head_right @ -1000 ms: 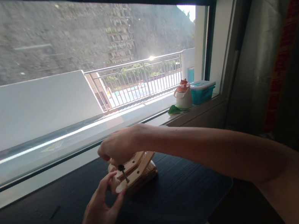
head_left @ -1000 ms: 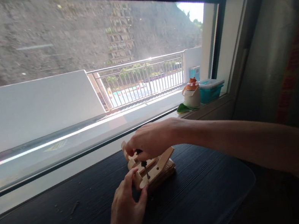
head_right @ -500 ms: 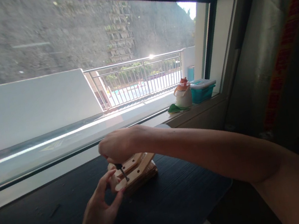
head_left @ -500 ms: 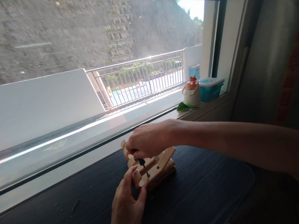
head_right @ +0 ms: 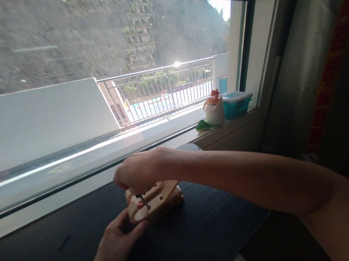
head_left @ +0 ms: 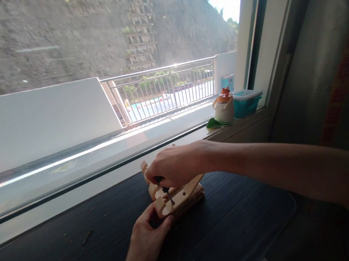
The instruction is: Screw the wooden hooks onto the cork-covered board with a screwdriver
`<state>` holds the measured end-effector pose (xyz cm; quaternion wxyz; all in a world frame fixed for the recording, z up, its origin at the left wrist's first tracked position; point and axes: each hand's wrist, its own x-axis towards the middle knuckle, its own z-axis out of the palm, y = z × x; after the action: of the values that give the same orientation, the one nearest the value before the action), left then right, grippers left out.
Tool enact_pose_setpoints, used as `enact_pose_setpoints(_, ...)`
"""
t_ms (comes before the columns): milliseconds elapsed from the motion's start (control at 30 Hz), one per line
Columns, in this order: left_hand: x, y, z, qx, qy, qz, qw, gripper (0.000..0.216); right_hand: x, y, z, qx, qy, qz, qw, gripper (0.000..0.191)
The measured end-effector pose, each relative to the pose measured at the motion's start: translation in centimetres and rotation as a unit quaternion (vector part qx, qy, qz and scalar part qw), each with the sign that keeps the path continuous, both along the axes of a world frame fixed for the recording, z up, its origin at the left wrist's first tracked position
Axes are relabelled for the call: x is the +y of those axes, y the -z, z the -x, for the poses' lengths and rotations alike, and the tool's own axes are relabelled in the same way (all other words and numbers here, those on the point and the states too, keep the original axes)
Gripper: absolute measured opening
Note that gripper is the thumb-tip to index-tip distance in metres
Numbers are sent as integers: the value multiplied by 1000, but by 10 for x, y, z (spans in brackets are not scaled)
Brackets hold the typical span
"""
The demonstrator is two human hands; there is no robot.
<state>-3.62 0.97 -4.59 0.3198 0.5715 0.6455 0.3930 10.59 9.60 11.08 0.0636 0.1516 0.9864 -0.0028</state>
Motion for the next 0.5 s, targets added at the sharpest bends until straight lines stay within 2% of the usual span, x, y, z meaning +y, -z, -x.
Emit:
enact_pose_setpoints(133,1,1,-3,-40,-15,22,999,54,-5,-8,3,-49,-6,7,999,26)
enact_pose_setpoints(267,3,5,-5,-69,-22,12,997,51,-5,-8,5,-84,7,3,996,26)
enact_pose_setpoints(500,5,11,-4,-45,-22,20,999,51,5,1,7,-45,2,14,999,22)
